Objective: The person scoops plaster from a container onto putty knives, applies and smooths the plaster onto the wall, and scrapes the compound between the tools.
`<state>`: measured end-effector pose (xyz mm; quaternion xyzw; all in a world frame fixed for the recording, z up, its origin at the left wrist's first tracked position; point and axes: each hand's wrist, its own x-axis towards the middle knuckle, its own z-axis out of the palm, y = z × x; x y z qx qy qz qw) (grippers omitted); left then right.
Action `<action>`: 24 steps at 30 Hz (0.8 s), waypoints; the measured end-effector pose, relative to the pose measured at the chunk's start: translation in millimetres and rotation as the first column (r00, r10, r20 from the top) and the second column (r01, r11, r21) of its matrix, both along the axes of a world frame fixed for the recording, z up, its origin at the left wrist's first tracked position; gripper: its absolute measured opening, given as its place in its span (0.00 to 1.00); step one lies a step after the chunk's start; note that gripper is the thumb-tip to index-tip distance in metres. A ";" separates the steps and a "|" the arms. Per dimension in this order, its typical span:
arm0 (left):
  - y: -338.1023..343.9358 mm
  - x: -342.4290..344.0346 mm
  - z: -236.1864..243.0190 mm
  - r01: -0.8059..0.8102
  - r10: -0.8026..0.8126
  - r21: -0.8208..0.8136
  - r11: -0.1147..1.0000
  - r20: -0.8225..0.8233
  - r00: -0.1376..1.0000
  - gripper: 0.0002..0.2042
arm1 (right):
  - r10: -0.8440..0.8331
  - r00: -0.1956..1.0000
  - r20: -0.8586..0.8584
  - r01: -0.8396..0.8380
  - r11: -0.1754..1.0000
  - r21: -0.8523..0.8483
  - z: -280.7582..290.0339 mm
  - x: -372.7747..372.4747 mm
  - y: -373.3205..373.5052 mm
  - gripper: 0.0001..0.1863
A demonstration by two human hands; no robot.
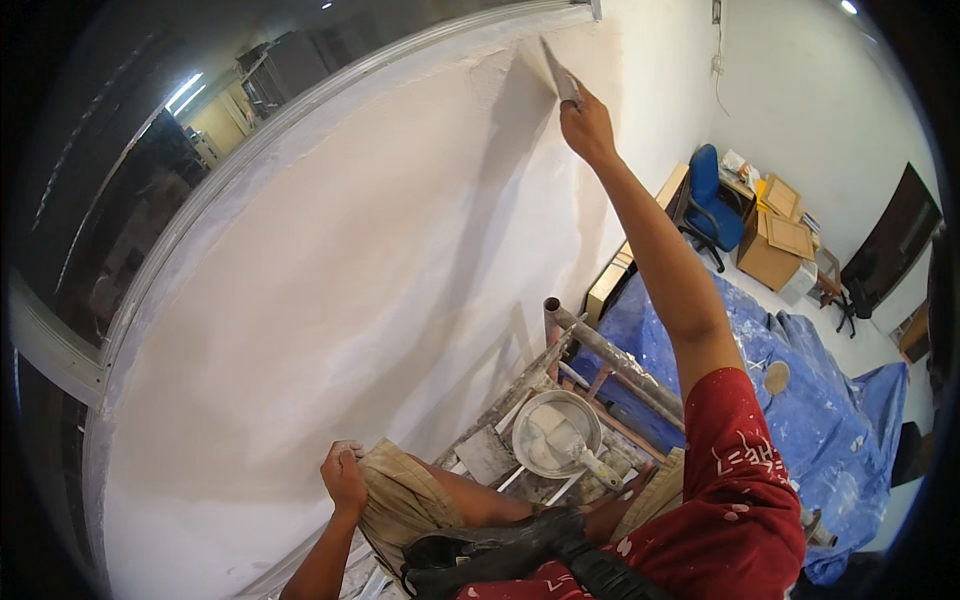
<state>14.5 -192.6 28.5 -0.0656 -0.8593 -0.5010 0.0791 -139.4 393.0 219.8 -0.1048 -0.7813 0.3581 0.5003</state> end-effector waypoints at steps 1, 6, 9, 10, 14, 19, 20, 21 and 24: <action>1.1 -0.3 1.4 -0.001 0.001 0.004 1.000 -0.004 1.000 0.13 | -0.001 0.998 0.062 0.001 1.000 0.000 4.5 -4.0 -8.3 0.30; 3.0 0.9 -0.3 0.007 -0.007 -0.030 1.000 -0.013 1.000 0.13 | 0.016 0.986 -0.166 0.016 0.981 0.193 -17.9 -4.2 -105.7 0.29; -5.5 2.9 1.2 0.002 0.000 -0.067 0.998 0.020 1.000 0.14 | 0.133 0.981 0.141 -0.189 0.821 0.539 -29.1 43.9 -159.5 0.30; -4.4 3.8 3.7 0.004 -0.002 -0.066 0.998 0.017 1.000 0.14 | 0.254 0.963 0.090 -0.255 0.750 0.611 -40.5 56.9 -157.5 0.32; 2.4 4.3 0.0 -0.015 0.015 -0.029 0.999 0.003 1.000 0.14 | 0.057 0.991 -0.119 0.017 0.838 0.545 -49.1 43.0 -109.2 0.34; -3.5 -0.5 -4.1 -0.020 0.020 -0.039 0.999 -0.001 1.000 0.14 | -0.035 0.965 -0.258 0.180 0.808 0.561 -29.3 -19.2 -69.0 0.40; -2.4 0.5 -4.1 -0.033 0.033 -0.006 0.999 0.021 0.999 0.14 | -0.081 0.969 -0.232 0.210 0.765 0.608 -26.3 -30.2 -72.3 0.39; -0.4 -0.9 -3.3 -0.044 0.042 0.027 0.999 0.042 0.998 0.14 | -0.132 0.969 -0.209 0.238 0.718 0.654 -24.2 -38.8 -75.5 0.38; -3.4 -1.4 -6.3 -0.009 0.009 -0.003 1.000 0.009 1.000 0.14 | -0.039 0.982 -0.183 0.145 0.778 0.611 -53.6 -43.2 -98.9 0.38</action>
